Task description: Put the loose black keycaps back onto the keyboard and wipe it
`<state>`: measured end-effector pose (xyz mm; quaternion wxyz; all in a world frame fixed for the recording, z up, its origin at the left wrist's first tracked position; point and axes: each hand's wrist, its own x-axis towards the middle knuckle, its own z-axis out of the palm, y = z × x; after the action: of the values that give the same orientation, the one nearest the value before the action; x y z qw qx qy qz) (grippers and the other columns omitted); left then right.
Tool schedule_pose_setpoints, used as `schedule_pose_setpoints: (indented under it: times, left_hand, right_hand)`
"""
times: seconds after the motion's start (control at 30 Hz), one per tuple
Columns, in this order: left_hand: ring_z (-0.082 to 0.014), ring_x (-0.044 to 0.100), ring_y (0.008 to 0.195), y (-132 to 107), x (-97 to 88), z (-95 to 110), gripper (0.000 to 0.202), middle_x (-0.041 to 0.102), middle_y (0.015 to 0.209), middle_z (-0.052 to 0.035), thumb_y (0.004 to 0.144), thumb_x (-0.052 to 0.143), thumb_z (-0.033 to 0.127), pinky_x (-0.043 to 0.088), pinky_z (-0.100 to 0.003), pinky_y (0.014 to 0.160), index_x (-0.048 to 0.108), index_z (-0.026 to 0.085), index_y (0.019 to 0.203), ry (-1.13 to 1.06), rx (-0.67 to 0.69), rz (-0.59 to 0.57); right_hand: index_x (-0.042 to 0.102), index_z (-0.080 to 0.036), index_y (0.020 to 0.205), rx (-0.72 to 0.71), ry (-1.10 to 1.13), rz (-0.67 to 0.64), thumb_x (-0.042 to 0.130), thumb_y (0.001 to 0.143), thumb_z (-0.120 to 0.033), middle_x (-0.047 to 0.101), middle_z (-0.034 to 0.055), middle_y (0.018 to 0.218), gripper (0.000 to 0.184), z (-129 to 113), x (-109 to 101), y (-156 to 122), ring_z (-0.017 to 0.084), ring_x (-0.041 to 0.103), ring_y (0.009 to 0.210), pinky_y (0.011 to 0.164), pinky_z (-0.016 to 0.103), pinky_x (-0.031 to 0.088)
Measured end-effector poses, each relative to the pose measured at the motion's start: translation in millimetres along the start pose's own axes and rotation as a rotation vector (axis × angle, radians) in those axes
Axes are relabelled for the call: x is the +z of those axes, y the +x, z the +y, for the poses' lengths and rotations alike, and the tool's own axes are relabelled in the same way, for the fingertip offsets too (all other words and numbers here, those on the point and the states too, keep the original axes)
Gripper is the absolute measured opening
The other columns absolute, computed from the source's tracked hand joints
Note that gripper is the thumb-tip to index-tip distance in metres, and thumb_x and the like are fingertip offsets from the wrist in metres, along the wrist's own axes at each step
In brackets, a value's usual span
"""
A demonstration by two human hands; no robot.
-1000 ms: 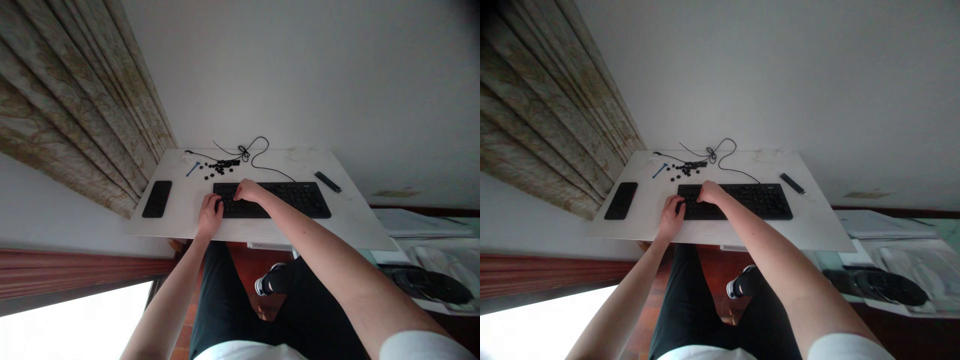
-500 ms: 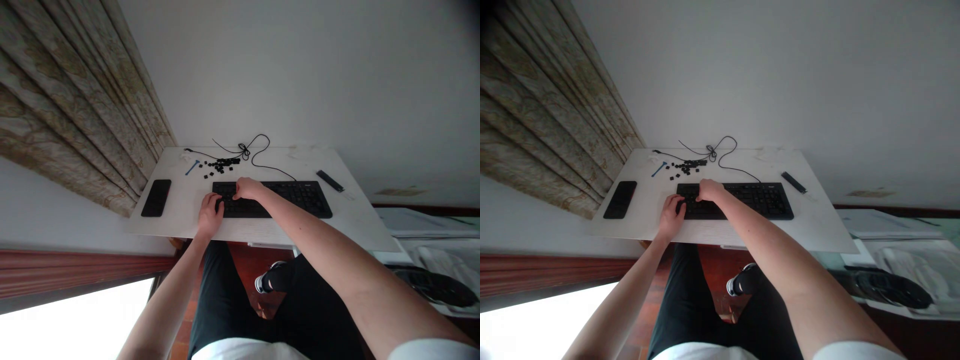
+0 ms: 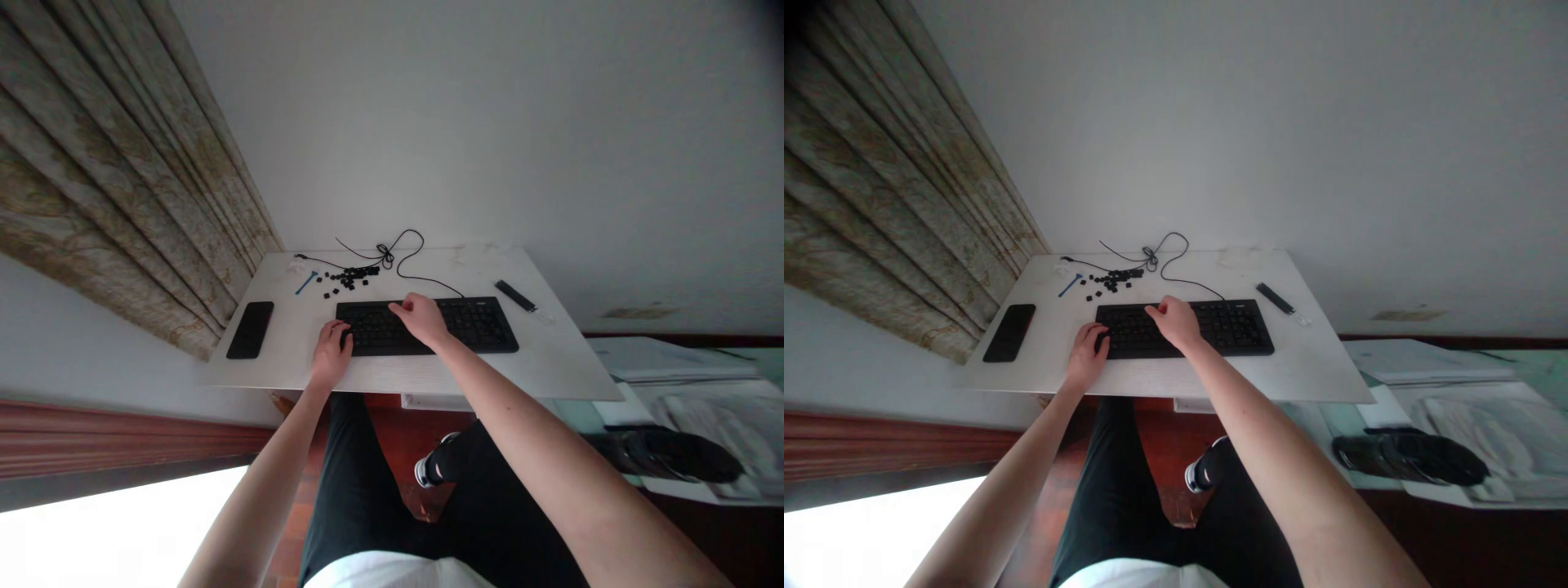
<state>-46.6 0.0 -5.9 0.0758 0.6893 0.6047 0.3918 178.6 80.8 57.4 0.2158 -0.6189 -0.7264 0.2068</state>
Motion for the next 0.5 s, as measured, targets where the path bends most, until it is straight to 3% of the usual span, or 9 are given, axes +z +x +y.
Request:
schedule_pose_setpoints:
  times: [0.17,0.3,0.4,0.5]
  left_hand:
    - [-0.026,0.056,0.121,0.5,1.7,1.2,0.021,0.059,0.119,-0.0112,0.092,0.053,0.021,0.047,-0.046,0.108,0.061,0.022,0.111,0.019,-0.006,0.001]
    - [-0.026,0.056,0.119,0.5,4.0,0.2,0.02,0.06,0.117,-0.011,0.092,0.053,0.021,0.047,-0.046,0.107,0.062,0.022,0.109,0.009,-0.011,0.021]
    - [-0.0236,0.058,0.115,5.5,5.1,-6.7,0.017,0.06,0.115,-0.0096,0.091,0.053,0.022,0.047,-0.043,0.106,0.063,0.023,0.106,-0.029,-0.042,0.05]
    - [-0.022,0.061,0.11,22.1,3.2,-21.1,0.018,0.059,0.113,-0.0094,0.091,0.049,0.021,0.05,-0.041,0.101,0.063,0.021,0.102,-0.045,-0.121,0.105]
  right_hand:
    - [0.059,-0.021,0.071,0.041,-0.11,0.371,0.047,0.094,-0.054,0.063,0.0073,0.069,0.041,91.3,-40.8,-29.0,0.02,0.055,0.065,0.065,0.032,0.039]
    - [0.06,-0.02,0.074,0.042,-0.16,0.567,0.047,0.093,-0.051,0.063,0.0107,0.077,0.038,152.7,-50.6,-46.2,0.024,0.056,0.076,0.073,0.036,0.043]
    - [0.062,-0.019,0.081,0.022,-0.135,0.644,0.048,0.092,-0.049,0.063,0.0138,0.086,0.035,173.3,-43.3,-54.5,0.027,0.056,0.088,0.083,0.041,0.044]
    - [0.064,-0.018,0.084,0.001,-0.137,0.631,0.049,0.092,-0.049,0.062,0.0148,0.091,0.035,175.6,-37.4,-56.5,0.028,0.055,0.093,0.086,0.042,0.043]
